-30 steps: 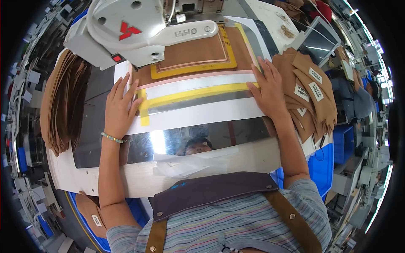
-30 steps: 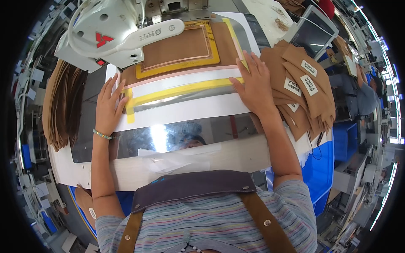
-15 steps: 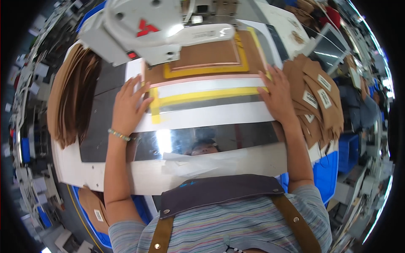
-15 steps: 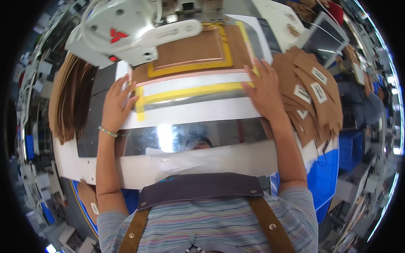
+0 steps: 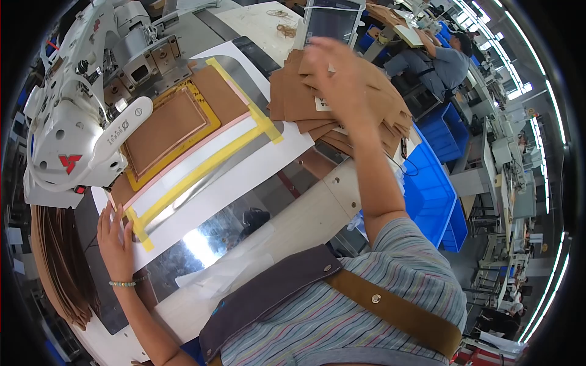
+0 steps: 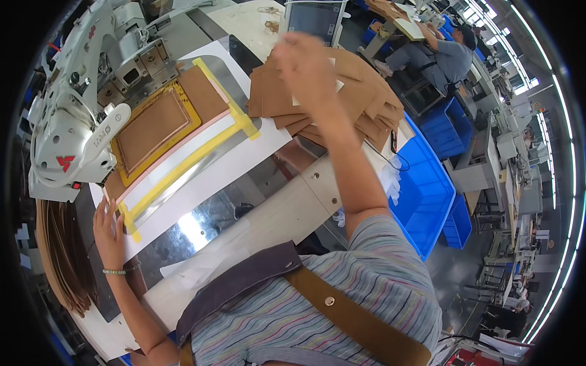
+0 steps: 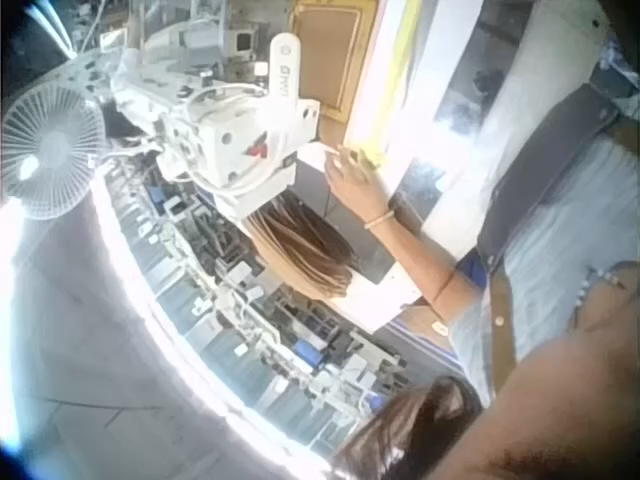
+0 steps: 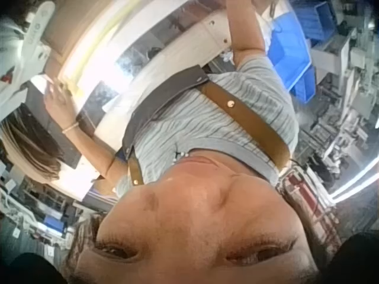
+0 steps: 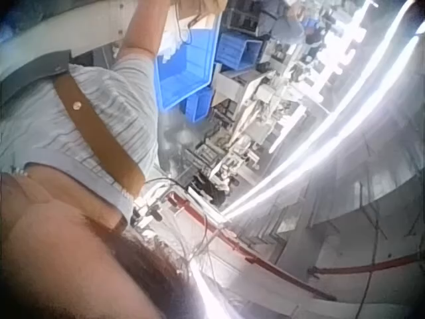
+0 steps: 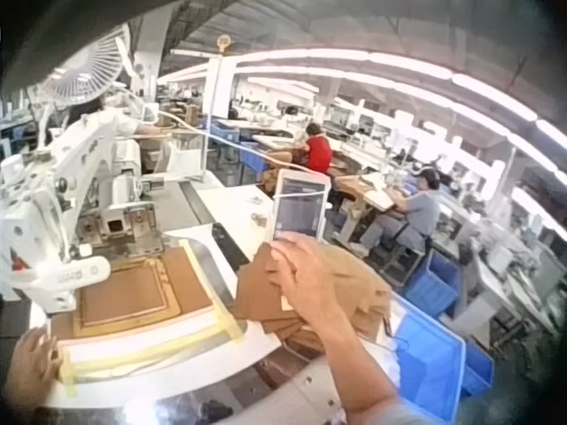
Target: Sewing small white labels onto brown leather panels using an industrial sewing machine and a specialized frame template.
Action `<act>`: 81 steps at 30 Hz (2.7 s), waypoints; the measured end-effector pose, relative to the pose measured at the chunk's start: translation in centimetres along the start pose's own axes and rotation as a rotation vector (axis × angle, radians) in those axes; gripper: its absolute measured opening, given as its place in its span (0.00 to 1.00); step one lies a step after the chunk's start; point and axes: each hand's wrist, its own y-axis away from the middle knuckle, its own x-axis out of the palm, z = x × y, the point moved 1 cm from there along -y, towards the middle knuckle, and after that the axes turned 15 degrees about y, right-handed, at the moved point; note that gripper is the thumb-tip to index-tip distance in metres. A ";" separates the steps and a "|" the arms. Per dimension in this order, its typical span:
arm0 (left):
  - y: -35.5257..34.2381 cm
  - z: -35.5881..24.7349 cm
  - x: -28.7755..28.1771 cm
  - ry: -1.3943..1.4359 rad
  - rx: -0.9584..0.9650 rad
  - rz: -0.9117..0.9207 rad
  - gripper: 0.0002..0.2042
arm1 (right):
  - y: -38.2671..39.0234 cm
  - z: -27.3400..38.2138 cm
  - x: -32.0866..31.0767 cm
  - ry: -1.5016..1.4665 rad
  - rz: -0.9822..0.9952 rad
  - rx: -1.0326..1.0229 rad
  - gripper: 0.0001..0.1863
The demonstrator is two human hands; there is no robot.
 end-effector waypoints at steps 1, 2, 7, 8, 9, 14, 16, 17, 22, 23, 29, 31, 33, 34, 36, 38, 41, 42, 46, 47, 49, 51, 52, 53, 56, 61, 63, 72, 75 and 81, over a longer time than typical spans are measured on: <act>0.1 0.0 -0.1 0.005 0.013 -0.006 0.22 | -1.5 -2.4 -1.3 0.154 0.010 -0.022 0.10; 0.3 0.2 -0.3 0.002 0.009 -0.007 0.22 | -2.8 -4.9 -2.1 0.303 0.020 -0.045 0.10; 0.7 0.7 -1.1 0.010 0.003 0.010 0.24 | -3.1 -13.0 0.7 0.573 0.681 0.119 0.10; 0.9 0.2 -1.9 0.056 -0.012 -0.013 0.25 | -3.2 -14.3 1.8 0.510 0.666 0.085 0.10; 0.8 -0.2 -2.5 0.109 -0.015 -0.043 0.27 | -3.3 -15.3 2.0 0.459 0.642 0.057 0.10; -0.3 -0.3 -4.6 0.159 -0.023 -0.067 0.27 | -5.9 -7.6 1.2 0.207 0.214 -0.204 0.09; -1.8 -0.7 -4.4 0.173 -0.007 -0.050 0.25 | -7.1 -2.7 2.1 0.062 0.152 -0.294 0.10; -2.4 -0.8 -4.3 0.158 -0.011 -0.047 0.25 | -7.0 0.0 3.8 -0.041 0.242 -0.247 0.11; -5.4 2.1 -1.2 0.161 0.123 -0.019 0.20 | -3.7 12.0 15.4 -0.140 0.164 -0.695 0.09; -5.9 3.0 -0.6 0.128 0.115 0.008 0.19 | -3.0 13.9 17.0 -0.041 0.241 -0.744 0.09; -8.8 3.2 2.5 0.227 0.114 0.038 0.18 | -0.2 19.1 21.4 -0.119 0.393 -0.737 0.09; -9.5 2.5 2.9 0.196 0.095 0.053 0.18 | 0.3 19.1 21.9 -0.094 0.362 -0.754 0.09; -10.3 1.8 2.9 0.251 0.248 0.129 0.20 | 0.7 19.3 21.9 -0.017 0.353 -0.775 0.11; -10.5 1.7 2.7 0.251 0.249 0.134 0.20 | 1.0 19.4 21.6 -0.018 0.356 -0.771 0.11; -10.6 1.5 2.4 0.235 0.229 0.200 0.21 | 1.8 19.9 20.5 -0.239 0.449 -0.720 0.15; -10.9 2.2 2.1 0.239 0.214 0.231 0.22 | 3.9 20.1 20.7 -0.312 0.448 -0.725 0.16; -12.0 1.5 2.8 0.303 0.206 0.245 0.23 | 5.1 19.4 21.6 -0.389 0.507 -0.709 0.17; -12.2 1.3 3.1 0.357 0.201 0.219 0.23 | 5.3 19.3 21.9 -0.404 0.564 -0.701 0.18; -12.1 5.0 3.2 0.355 0.209 0.104 0.17 | 4.6 21.2 21.1 -0.447 0.650 -0.734 0.20; -12.1 5.6 3.2 0.261 0.264 0.105 0.17 | 4.1 21.1 21.1 -0.641 0.630 -0.626 0.20; -13.0 4.8 4.1 0.184 0.335 0.124 0.16 | 4.1 19.3 21.7 -0.815 0.608 -0.488 0.21; -13.9 4.2 4.7 0.287 0.268 0.173 0.20 | 4.6 17.7 22.3 -0.429 0.580 -0.695 0.24; -13.2 6.1 4.5 0.272 0.257 0.167 0.20 | 4.4 19.0 21.9 -0.446 0.572 -0.704 0.24; -12.5 8.0 4.2 0.363 0.162 0.107 0.19 | 4.5 20.6 21.3 -0.411 0.569 -0.796 0.24; -12.4 9.3 4.3 0.395 0.052 0.088 0.18 | 4.9 21.5 20.9 -0.373 0.561 -0.874 0.25; -14.2 3.1 3.9 0.116 0.334 0.139 0.19 | 5.1 20.1 20.8 -0.404 0.591 -0.844 0.26; -14.3 2.8 3.1 -0.015 0.453 0.139 0.24 | 4.9 20.4 20.6 -0.463 0.668 -0.777 0.27; -14.0 2.6 2.9 0.041 0.347 0.121 0.24 | 5.1 20.5 20.8 -0.442 0.633 -0.786 0.27; -13.7 3.2 3.3 0.231 0.242 0.092 0.24 | 5.1 20.6 21.0 -0.441 0.624 -0.780 0.26; -14.8 4.0 5.4 0.448 0.230 0.118 0.22 | 5.5 19.4 21.8 -0.384 0.592 -0.796 0.25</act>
